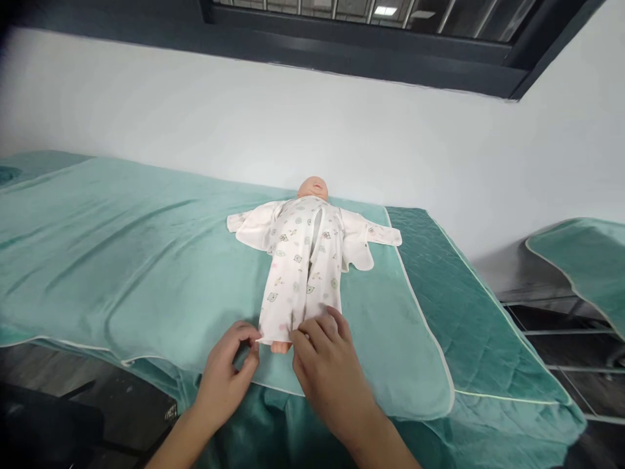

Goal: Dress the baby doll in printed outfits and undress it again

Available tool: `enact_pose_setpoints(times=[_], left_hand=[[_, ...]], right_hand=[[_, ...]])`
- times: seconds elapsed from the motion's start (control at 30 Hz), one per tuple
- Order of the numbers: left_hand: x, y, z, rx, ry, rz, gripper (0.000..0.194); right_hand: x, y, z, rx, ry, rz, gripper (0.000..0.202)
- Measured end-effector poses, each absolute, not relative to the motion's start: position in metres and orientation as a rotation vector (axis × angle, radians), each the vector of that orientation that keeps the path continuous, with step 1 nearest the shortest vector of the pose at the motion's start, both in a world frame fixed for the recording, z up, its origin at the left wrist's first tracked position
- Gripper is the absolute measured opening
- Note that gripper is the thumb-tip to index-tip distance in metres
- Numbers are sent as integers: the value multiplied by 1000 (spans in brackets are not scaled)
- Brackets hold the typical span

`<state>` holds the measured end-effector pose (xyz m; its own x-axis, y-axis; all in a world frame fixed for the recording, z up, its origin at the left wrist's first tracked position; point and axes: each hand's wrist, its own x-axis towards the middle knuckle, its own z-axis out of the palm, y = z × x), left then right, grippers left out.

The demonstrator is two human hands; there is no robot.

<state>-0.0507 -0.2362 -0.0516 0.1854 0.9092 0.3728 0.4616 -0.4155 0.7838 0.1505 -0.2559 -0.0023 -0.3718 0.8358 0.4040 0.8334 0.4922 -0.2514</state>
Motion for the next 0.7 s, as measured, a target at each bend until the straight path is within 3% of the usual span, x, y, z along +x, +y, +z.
enact_pose_setpoints(times=[0.23,0.47,0.7], left_hand=[[-58,-202,-51,2101,1376,1150,15],[-48,-94,-27,2590,1603,864,40],[-26,-45,-24,2720,1273,715,26]], right_hand=[[184,-246,-9,-1267,-2043,53,23],[232,-162,-30,-1552,-1840,-163,38],[222,-129,-38,-1718,-2073,-192,27]])
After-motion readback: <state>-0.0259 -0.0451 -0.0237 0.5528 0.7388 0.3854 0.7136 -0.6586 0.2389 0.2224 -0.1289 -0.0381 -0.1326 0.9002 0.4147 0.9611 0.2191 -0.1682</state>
